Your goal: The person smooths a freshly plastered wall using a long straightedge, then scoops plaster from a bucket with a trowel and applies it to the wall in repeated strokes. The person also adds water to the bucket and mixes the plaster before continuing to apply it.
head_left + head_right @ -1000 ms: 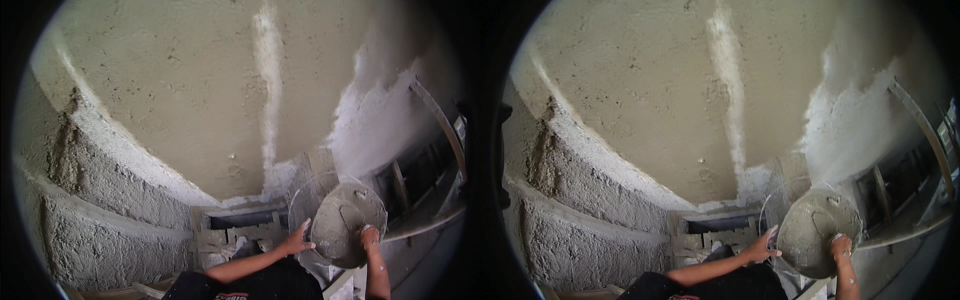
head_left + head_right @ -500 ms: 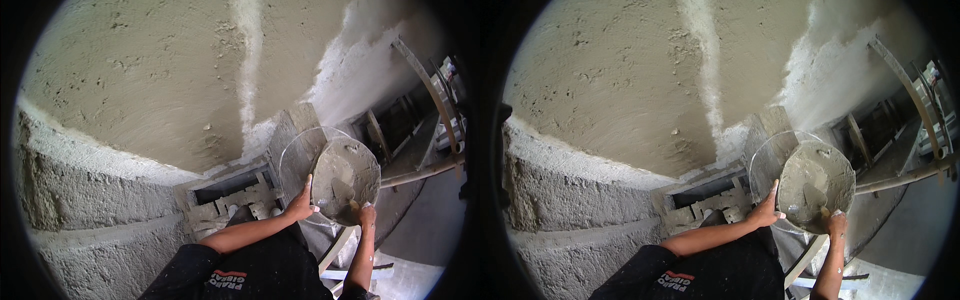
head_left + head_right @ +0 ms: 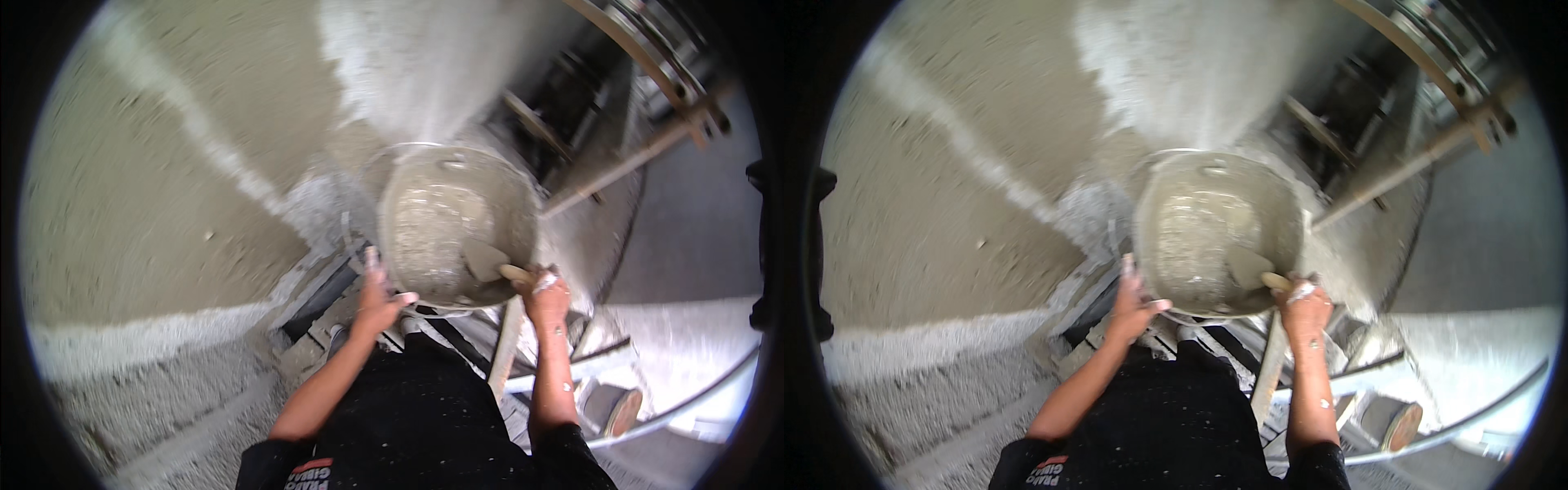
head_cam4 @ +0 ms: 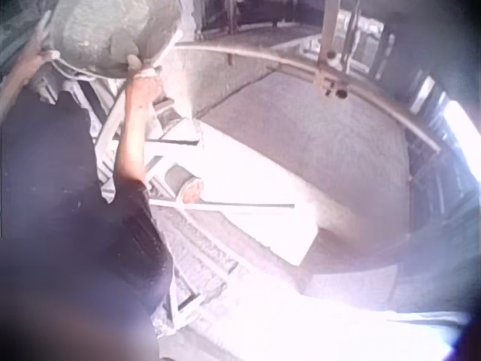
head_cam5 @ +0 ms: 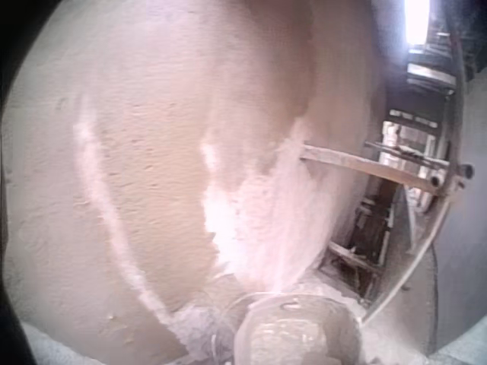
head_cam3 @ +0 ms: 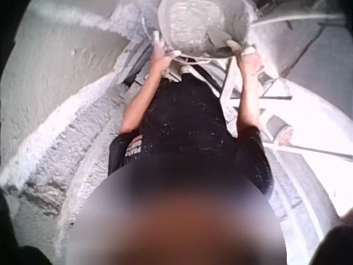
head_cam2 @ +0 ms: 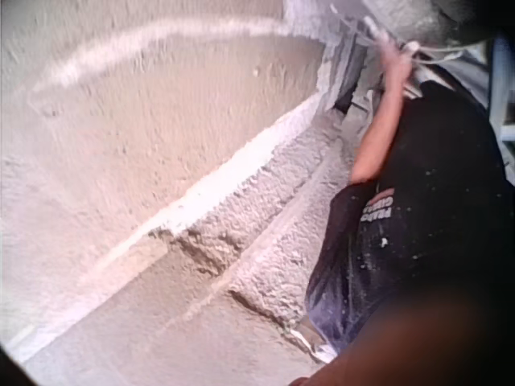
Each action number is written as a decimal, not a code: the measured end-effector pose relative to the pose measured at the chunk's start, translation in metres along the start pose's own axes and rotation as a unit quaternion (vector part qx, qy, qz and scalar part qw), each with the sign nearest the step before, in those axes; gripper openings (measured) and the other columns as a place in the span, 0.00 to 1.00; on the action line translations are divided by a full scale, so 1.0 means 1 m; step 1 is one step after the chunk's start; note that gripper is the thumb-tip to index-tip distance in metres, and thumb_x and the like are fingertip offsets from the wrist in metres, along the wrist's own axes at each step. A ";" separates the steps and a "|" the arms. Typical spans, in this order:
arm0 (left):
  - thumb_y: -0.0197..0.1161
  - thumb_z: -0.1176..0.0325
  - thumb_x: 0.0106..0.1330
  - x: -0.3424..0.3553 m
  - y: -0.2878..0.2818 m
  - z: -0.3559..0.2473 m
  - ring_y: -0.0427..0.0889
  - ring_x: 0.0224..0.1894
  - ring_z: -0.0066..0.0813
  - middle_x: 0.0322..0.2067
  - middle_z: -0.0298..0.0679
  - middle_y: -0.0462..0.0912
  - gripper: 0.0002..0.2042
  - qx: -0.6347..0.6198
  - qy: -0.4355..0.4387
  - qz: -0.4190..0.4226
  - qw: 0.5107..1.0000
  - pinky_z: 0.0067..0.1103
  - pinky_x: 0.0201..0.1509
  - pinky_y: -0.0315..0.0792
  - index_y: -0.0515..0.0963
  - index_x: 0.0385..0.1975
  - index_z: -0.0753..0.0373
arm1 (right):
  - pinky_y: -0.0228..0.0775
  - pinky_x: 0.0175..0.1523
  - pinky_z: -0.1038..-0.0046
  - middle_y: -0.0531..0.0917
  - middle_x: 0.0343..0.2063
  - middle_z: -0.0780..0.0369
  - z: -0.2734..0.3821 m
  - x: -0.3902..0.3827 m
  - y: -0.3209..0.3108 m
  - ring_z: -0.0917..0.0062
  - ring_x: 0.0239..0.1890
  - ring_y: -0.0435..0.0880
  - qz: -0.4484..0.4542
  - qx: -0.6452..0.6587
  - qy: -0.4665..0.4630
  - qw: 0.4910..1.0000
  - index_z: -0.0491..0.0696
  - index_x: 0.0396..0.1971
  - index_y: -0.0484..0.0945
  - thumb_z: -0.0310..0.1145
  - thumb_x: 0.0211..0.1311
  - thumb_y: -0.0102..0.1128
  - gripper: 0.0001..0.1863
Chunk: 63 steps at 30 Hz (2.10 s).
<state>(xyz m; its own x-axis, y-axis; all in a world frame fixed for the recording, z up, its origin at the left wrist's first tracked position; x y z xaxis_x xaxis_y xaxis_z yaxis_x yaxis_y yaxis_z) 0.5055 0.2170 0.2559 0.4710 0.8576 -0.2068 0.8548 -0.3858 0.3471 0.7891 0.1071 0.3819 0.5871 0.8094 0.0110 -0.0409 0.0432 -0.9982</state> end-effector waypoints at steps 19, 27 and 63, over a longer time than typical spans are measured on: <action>0.71 0.78 0.58 0.005 -0.049 -0.011 0.71 0.55 0.30 0.56 0.39 0.68 0.42 0.183 -0.053 -0.033 0.981 0.24 0.55 0.72 0.55 0.73 0.65 | 0.76 0.40 0.62 0.84 0.31 0.53 -0.318 -0.197 -0.040 0.62 0.32 0.84 -0.513 0.094 0.380 0.764 0.41 0.36 0.83 0.29 0.66 0.62 0.07; 0.68 0.77 0.55 -0.017 -0.015 -0.026 0.62 0.72 0.45 0.72 0.51 0.58 0.48 0.177 -0.082 -0.053 0.979 0.35 0.72 0.61 0.48 0.76 0.64 | 0.74 0.51 0.65 0.84 0.50 0.60 -0.680 -0.343 0.086 0.69 0.50 0.83 0.284 -0.209 0.494 0.795 0.49 0.51 0.81 0.33 0.66 0.51 0.17; 0.73 0.81 0.52 -0.016 0.018 -0.035 0.68 0.69 0.39 0.71 0.46 0.64 0.52 0.101 -0.079 -0.065 0.990 0.29 0.68 0.66 0.46 0.76 0.65 | 0.57 0.20 0.73 0.81 0.19 0.63 -0.656 -0.394 -0.108 0.79 0.15 0.71 -0.179 0.087 0.437 0.877 0.45 0.37 0.88 0.33 0.62 0.57 0.12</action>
<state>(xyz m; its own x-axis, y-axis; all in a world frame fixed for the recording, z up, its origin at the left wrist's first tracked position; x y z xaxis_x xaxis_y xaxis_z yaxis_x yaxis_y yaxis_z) 0.5056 0.2086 0.2973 0.3681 0.8469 -0.3838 0.9293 -0.3487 0.1218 1.0927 -0.6006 0.4467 0.9799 -0.0292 0.1975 0.1949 0.3537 -0.9148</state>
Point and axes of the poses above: each hand's wrist, its own x-axis towards the middle knuckle, its own y-axis out of the palm, z = x × y, the point moved 2 cm from there along x, towards the middle knuckle
